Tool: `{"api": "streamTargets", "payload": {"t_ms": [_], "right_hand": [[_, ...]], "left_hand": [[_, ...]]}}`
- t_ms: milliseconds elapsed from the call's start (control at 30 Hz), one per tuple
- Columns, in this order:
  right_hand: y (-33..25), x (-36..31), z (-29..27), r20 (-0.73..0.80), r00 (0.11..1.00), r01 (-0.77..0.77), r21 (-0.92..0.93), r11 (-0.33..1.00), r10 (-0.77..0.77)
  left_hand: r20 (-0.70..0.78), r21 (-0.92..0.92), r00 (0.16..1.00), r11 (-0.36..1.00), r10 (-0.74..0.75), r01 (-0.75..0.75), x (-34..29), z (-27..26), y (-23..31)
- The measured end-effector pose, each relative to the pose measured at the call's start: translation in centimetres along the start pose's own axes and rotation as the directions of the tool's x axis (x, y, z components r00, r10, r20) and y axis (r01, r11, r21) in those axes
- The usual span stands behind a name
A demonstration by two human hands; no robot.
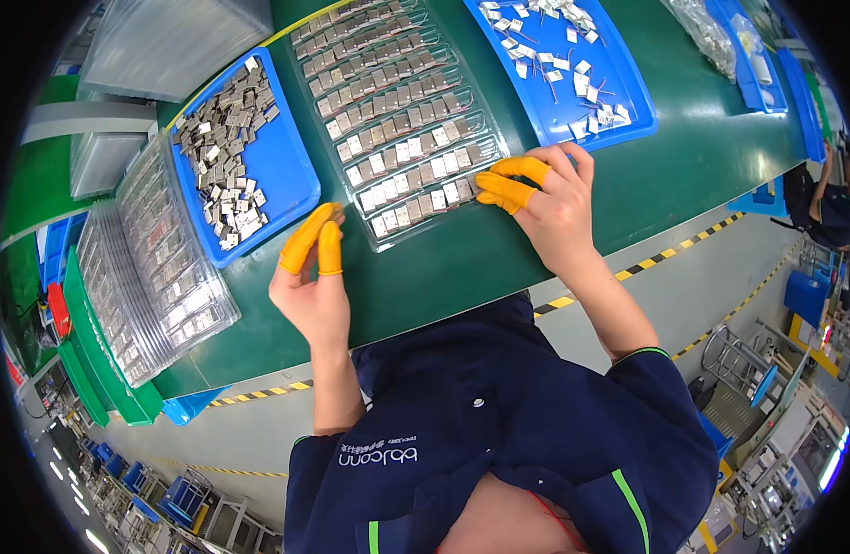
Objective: The person assembles small electronic components by hand, picking a metal piece from a blue tray and a white piece from another tray, then joining them and placing the assembled unit into a clear plastic tray. The person repeats this process continuously, filling the tray with assembled units.
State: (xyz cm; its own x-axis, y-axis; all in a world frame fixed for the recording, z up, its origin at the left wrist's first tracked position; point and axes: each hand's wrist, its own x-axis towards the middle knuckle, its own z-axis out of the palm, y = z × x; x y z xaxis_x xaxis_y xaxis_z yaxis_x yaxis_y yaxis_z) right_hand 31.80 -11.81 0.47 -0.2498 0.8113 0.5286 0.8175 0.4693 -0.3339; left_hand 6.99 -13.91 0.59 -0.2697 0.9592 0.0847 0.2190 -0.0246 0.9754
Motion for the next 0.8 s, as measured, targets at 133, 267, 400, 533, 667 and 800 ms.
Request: {"api": "streamTargets", "payload": {"t_ms": [133, 267, 400, 533, 667, 800], "right_hand": [[2.6, 1.6, -1.6, -0.045, 0.997, -0.07, -0.161, 0.984, 0.063], [6.6, 4.7, -1.0, -0.028, 0.928, -0.367, -0.253, 0.895, 0.372], [7.2, 5.1, 0.1, -0.042, 0.902, -0.428, -0.238, 0.872, 0.431], [7.6, 4.8, 0.4, -0.022, 0.909, -0.4, -0.318, 0.859, 0.415], [7.3, 4.8, 0.0, -0.058, 0.901, -0.423, -0.334, 0.843, 0.429], [7.9, 4.3, -0.5, -0.115, 0.909, -0.417, -0.309, 0.855, 0.402]], "left_hand": [[-0.122, 0.114, 0.99, 0.992, 0.065, -0.051, 2.3, -1.4, 0.0], [-0.067, 0.49, 0.987, 0.866, 0.149, -0.098, 6.2, -3.9, 0.0], [-0.019, 0.647, 0.986, 0.753, 0.166, -0.115, 9.4, -4.6, 0.4], [0.004, 0.774, 0.977, 0.618, 0.211, -0.137, 12.3, -4.6, -0.8], [0.009, 0.811, 0.986, 0.575, 0.166, -0.104, 13.9, -3.9, -1.2], [-0.018, 0.816, 0.991, 0.575, 0.136, -0.064, 14.0, -2.7, -0.1]]}}
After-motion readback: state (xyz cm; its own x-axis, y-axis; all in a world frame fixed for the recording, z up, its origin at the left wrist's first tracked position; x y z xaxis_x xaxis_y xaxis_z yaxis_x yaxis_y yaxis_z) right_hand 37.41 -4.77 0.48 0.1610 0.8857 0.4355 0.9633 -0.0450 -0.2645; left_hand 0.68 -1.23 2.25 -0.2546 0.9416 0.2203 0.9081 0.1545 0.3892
